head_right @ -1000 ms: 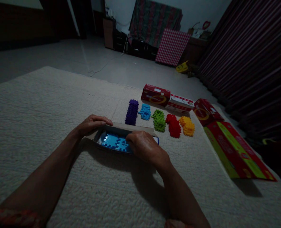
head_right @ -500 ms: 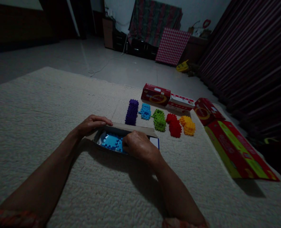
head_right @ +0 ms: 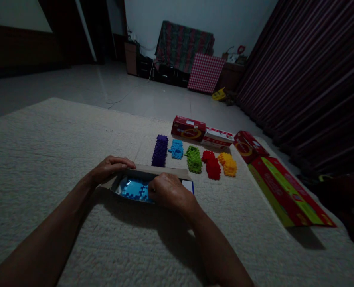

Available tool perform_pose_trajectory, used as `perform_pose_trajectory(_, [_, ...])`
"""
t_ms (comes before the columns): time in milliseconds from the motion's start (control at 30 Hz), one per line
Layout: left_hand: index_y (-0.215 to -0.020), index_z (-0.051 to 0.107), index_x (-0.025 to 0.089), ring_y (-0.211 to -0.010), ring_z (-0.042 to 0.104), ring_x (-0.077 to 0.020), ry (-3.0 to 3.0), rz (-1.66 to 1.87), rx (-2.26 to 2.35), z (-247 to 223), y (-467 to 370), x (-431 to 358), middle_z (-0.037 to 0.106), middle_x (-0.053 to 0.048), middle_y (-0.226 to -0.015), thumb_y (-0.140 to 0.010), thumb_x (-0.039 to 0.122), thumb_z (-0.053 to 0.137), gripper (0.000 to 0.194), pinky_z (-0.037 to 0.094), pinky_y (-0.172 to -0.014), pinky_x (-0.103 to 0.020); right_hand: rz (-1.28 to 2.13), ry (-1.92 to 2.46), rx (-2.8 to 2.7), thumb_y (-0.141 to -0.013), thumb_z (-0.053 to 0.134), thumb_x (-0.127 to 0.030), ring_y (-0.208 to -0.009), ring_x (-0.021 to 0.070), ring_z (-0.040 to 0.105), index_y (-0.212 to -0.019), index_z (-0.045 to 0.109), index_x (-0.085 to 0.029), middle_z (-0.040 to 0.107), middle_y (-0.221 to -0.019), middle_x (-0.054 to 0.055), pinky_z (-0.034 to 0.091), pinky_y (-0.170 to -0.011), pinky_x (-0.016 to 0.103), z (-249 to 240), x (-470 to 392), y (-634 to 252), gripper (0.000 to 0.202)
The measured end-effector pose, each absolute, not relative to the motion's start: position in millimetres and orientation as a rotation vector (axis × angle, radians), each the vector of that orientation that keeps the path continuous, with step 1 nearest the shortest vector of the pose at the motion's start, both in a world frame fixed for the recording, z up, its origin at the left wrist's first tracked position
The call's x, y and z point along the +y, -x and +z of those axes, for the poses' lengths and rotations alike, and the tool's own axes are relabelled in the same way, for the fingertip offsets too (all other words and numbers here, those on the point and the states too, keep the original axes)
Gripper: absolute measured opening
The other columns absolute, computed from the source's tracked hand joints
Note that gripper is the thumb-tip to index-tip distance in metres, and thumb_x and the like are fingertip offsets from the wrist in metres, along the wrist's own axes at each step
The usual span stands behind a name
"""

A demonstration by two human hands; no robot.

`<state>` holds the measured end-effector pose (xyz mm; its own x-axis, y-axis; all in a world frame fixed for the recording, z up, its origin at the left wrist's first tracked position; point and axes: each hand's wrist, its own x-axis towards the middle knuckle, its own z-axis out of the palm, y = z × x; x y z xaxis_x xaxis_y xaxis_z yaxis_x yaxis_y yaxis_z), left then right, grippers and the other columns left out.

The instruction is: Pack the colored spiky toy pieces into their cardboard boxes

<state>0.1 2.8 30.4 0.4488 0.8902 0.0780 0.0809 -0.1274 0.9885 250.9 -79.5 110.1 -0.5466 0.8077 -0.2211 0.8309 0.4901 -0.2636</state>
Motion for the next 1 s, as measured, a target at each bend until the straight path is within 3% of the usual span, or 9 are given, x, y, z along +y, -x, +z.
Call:
perform_pose_trajectory(200, [-0.082, 0.084, 0.021, -0.096, 0.07, -0.0247, -1.558, 0.877, 0.881, 28.0, 1.3, 4.1, 0.079, -0.012, -0.094, -0.075, 0.03, 0.071, 0.017, 0.052, -0.093, -0.039, -0.673, -1.601, 2.935, -0.091, 0.064, -0.022, -0.067, 0.0121, 0.063, -0.088, 0.077, -0.02, 0.072, -0.074, 0.0, 0.039, -0.063, 0.023, 126.2, -62.5, -290.7, 0.014])
perform_pose_trajectory(433, [-0.082, 0.084, 0.022, -0.096, 0.07, -0.0238, -1.544, 0.864, 0.86, 27.7, 2.1, 4.7, 0.079, -0.011, -0.095, -0.076, 0.03, 0.072, 0.015, 0.052, -0.093, -0.037, -0.029, -2.221, 2.662, -0.09, 0.06, -0.017, -0.094, 0.0208, 0.067, -0.1, 0.078, -0.017, 0.074, -0.103, 0.01, 0.047, -0.082, 0.029, 84.1, 28.6, -338.3, 0.021])
perform_pose_trajectory(567, [-0.082, 0.084, 0.021, -0.093, 0.069, -0.0232, -1.523, 0.863, 0.857, 26.4, 2.5, 5.2, 0.079, -0.011, -0.094, -0.075, 0.03, 0.072, 0.016, 0.053, -0.089, -0.036, 0.156, -2.201, 2.494, -0.092, 0.063, -0.024, -0.106, 0.0245, 0.063, -0.114, 0.075, -0.019, 0.069, -0.115, 0.014, 0.045, -0.088, 0.032, 54.1, 52.5, -338.5, 0.025])
perform_pose_trajectory(1000, [-0.082, 0.084, 0.02, -0.095, 0.069, -0.0239, -1.534, 0.873, 0.87, 27.6, 1.6, 4.4, 0.079, -0.011, -0.094, -0.075, 0.028, 0.071, 0.016, 0.052, -0.089, -0.036, 0.325, -2.197, 2.335, -0.094, 0.058, -0.026, -0.108, 0.0276, 0.057, -0.115, 0.07, -0.019, 0.064, -0.117, 0.015, 0.039, -0.087, 0.036, 40.7, 58.1, -324.8, 0.025])
